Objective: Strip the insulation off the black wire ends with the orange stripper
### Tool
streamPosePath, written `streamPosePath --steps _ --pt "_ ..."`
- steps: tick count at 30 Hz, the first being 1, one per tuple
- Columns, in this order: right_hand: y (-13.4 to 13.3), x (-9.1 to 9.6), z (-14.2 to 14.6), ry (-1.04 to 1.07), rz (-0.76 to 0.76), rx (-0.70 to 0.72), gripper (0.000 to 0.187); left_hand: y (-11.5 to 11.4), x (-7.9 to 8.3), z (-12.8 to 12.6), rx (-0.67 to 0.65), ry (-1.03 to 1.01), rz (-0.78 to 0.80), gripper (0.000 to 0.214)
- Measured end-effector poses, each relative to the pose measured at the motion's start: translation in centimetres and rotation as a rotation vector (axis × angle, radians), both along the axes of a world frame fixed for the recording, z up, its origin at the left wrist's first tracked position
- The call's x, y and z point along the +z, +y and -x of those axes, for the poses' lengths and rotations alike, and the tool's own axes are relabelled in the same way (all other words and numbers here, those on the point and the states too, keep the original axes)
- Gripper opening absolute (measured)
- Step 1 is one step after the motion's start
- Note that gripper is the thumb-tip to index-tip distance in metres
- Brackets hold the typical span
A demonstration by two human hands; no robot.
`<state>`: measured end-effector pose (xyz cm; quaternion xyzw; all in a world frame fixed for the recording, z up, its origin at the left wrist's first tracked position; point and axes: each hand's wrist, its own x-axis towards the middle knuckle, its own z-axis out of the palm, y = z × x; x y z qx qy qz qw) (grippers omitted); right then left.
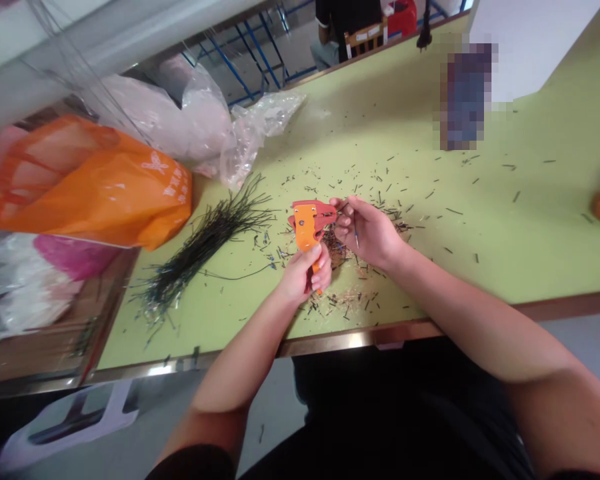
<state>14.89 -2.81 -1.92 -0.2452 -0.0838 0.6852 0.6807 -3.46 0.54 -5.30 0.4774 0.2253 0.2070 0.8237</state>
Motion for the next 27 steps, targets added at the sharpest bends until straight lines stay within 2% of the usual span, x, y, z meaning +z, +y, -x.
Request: streamPosePath --steps 4,6,11,15,19,23,27 --pt "-0.3 0.3 -0.1 0.053 0.004 -0.005 0.025 0.0 -0.1 -0.1 -0.030 -0.031 0.031 0.055" --pt "-0.4 0.7 -0.4 0.121 0.001 -0.010 0.027 0.4 0.0 0.0 -0.051 -0.071 0.052 0.053" --pt "-0.5 1.8 -1.3 0.209 0.014 -0.051 0.035 1.8 0.0 0.5 0.002 -0.120 0.133 0.045" --pt "-0.5 2.0 -1.4 0.158 0.043 0.002 0.036 1.6 -0.3 0.9 -0.097 -0.078 0.110 0.048" --pt "-0.6 1.6 -1.3 0.060 0.000 0.051 0.036 0.9 -0.4 0.8 -0.195 -0.065 0.112 0.049" --pt "-0.6 1.1 -1.5 -0.033 -0.062 0.081 0.034 0.6 -0.3 0.7 -0.205 -0.085 0.104 0.047" --pt "-0.7 0.8 -1.4 0.004 -0.031 0.089 0.032 0.7 -0.3 0.7 -0.189 -0.061 0.088 0.047"
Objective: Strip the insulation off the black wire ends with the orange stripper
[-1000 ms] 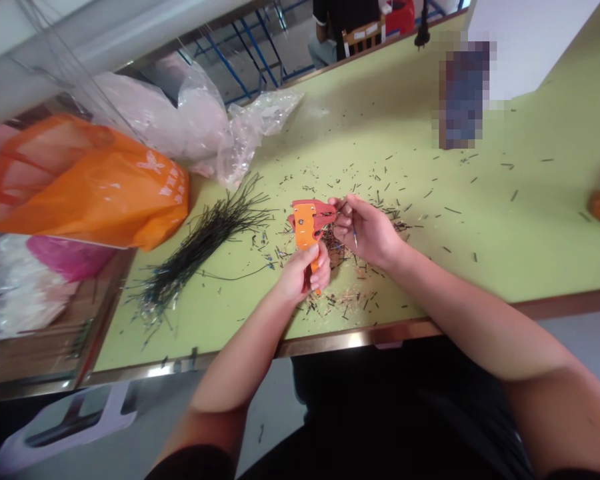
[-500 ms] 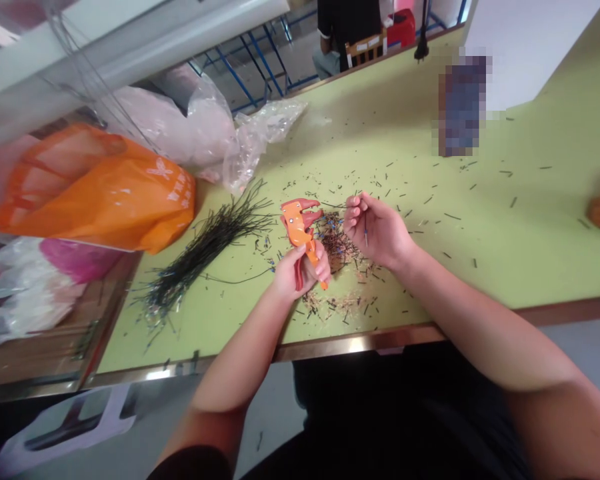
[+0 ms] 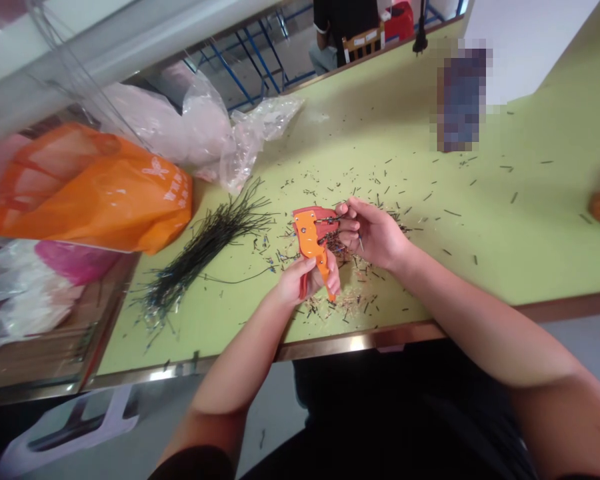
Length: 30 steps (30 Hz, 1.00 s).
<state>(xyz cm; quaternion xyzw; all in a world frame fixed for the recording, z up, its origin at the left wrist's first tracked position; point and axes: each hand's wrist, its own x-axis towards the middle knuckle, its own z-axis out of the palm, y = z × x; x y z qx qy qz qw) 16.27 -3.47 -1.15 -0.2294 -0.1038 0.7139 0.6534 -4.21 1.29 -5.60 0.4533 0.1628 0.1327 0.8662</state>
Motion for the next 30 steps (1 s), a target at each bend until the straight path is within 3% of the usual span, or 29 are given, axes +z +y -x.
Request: streamPosePath --steps 4,8,19,25,30 --pt "0.0 -0.4 0.2 0.096 0.038 0.032 0.021 0.1 0.1 0.0 0.018 -0.004 -0.010 0.047" --pt "0.2 -1.1 0.3 0.113 -0.015 0.050 0.013 0.0 0.3 -0.3 0.024 -0.029 0.020 0.047" --pt "0.2 -0.9 0.7 0.210 0.079 0.016 0.022 -0.7 0.5 -0.6 0.129 0.065 -0.030 0.054" --pt "0.2 -0.6 0.9 0.162 0.066 -0.005 0.024 -1.5 0.1 -1.1 0.185 0.074 -0.054 0.058" --pt "0.0 0.4 0.8 0.147 0.024 -0.037 0.032 -1.5 0.3 -0.9 0.147 -0.022 0.072 0.052"
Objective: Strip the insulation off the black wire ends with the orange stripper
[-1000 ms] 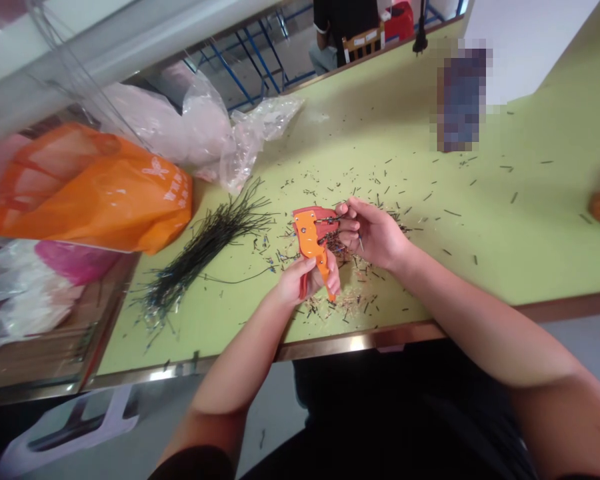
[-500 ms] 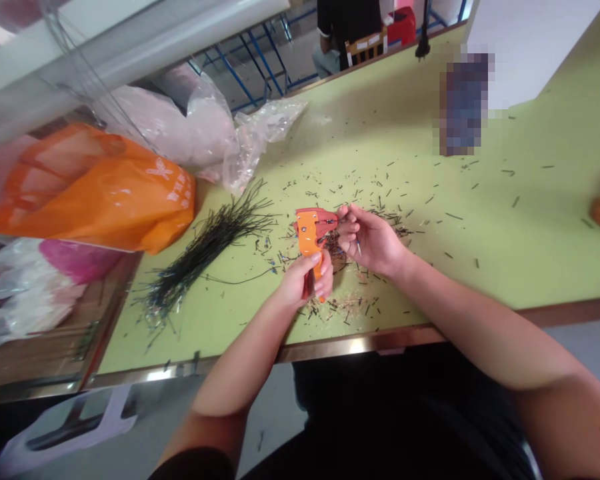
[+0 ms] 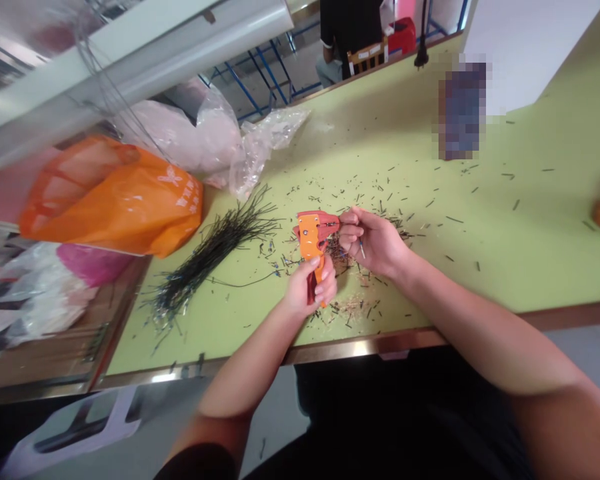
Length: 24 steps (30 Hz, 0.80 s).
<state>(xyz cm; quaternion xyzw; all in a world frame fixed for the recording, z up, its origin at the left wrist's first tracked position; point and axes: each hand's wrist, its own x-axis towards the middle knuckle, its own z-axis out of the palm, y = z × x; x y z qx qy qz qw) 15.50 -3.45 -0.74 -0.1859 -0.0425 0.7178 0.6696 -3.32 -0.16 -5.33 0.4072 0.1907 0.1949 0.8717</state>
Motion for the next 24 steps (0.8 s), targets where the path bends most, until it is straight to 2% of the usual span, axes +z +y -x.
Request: streamPosePath --steps 6,14,15,17,20,21,22,24 --pt "-0.7 1.3 -1.0 -0.101 -0.038 -0.024 0.033 0.3 1.3 0.9 -0.111 -0.071 0.095 0.051" --pt "-1.7 2.2 -1.2 -0.190 -0.098 -0.005 0.040 -0.6 1.3 0.6 -0.175 -0.057 0.087 0.049" --pt "-1.9 2.5 -1.7 -0.206 -0.088 -0.018 0.042 -0.3 1.6 0.9 -0.140 -0.065 0.075 0.048" --pt "-2.2 3.2 -3.5 -0.259 -0.061 -0.101 0.045 1.2 2.5 1.9 0.063 -0.097 0.037 0.043" --pt "-2.4 4.3 -6.6 -0.338 -0.055 -0.341 0.046 4.3 4.0 3.8 0.617 -0.151 -0.013 0.037" --pt "-2.3 4.4 -7.2 -0.306 -0.080 -0.404 0.050 5.1 4.2 4.1 0.703 -0.160 -0.022 0.036" --pt "-2.1 4.4 -7.4 -0.269 -0.081 -0.420 0.051 5.5 4.3 4.2 0.690 -0.150 -0.017 0.035" --pt "-1.7 3.9 -6.6 -0.265 -0.060 -0.323 0.047 5.1 3.8 3.6 0.479 -0.077 0.010 0.037"
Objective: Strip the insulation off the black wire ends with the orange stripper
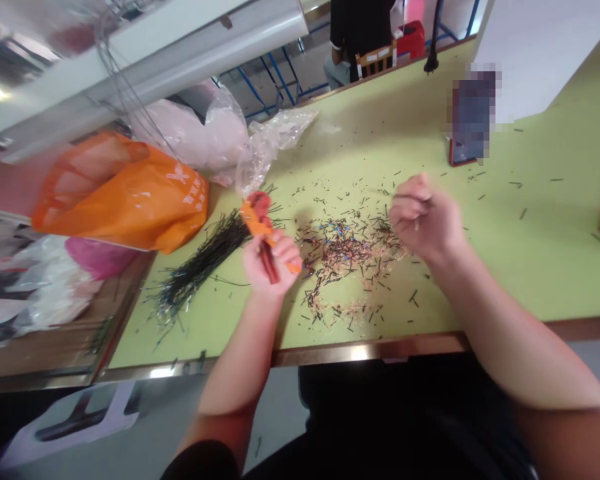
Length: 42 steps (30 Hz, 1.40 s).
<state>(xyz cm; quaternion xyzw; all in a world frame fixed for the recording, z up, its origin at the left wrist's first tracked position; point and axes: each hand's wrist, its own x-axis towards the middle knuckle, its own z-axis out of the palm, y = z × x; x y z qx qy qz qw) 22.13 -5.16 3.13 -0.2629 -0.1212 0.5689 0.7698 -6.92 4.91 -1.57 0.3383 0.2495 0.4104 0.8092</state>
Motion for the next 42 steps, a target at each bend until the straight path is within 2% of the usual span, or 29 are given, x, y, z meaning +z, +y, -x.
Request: streamPosePath --steps 2,4,5,7,10,14,21,26,32,38,42 --pt "0.3 -0.8 1.7 -0.061 0.046 0.159 0.048 -1.6 -1.0 -1.2 -0.296 0.018 0.010 0.040" --pt "0.4 -1.6 3.4 -0.107 0.064 0.261 0.050 -3.5 -1.9 -2.4 -0.560 -0.010 0.010 0.044" --pt "0.4 -1.8 4.1 -0.118 0.063 0.293 0.051 -4.4 -2.3 -2.9 -0.642 -0.028 0.023 0.046" --pt "0.3 -2.1 4.8 -0.122 0.043 0.338 0.051 -5.4 -2.6 -3.4 -0.718 -0.054 0.054 0.046" --pt "0.2 -2.0 5.1 -0.106 0.003 0.377 0.051 -5.5 -2.7 -3.5 -0.721 -0.047 0.057 0.048" --pt "0.3 -2.1 5.0 -0.106 -0.057 0.345 0.055 -4.9 -2.9 -3.1 -0.693 -0.040 0.028 0.049" --pt "0.5 -2.5 4.8 -0.302 -0.072 0.282 0.048 -4.8 -3.7 -2.9 -0.659 -0.005 -0.049 0.045" --pt "0.4 -2.5 4.7 -0.347 -0.080 0.314 0.046 -4.8 -4.0 -3.0 -0.673 0.017 -0.079 0.043" --pt "0.6 -2.8 5.0 -0.268 -0.012 0.326 0.045 -4.9 -4.0 -3.0 -0.681 0.016 -0.069 0.038" --pt "0.7 -3.0 5.3 -0.147 -0.054 0.355 0.045 -5.0 -4.0 -3.2 -0.645 0.037 -0.061 0.038" --pt "0.6 -3.1 5.1 -0.027 -0.080 0.375 0.047 -4.9 -3.8 -3.1 -0.670 0.006 -0.073 0.038"
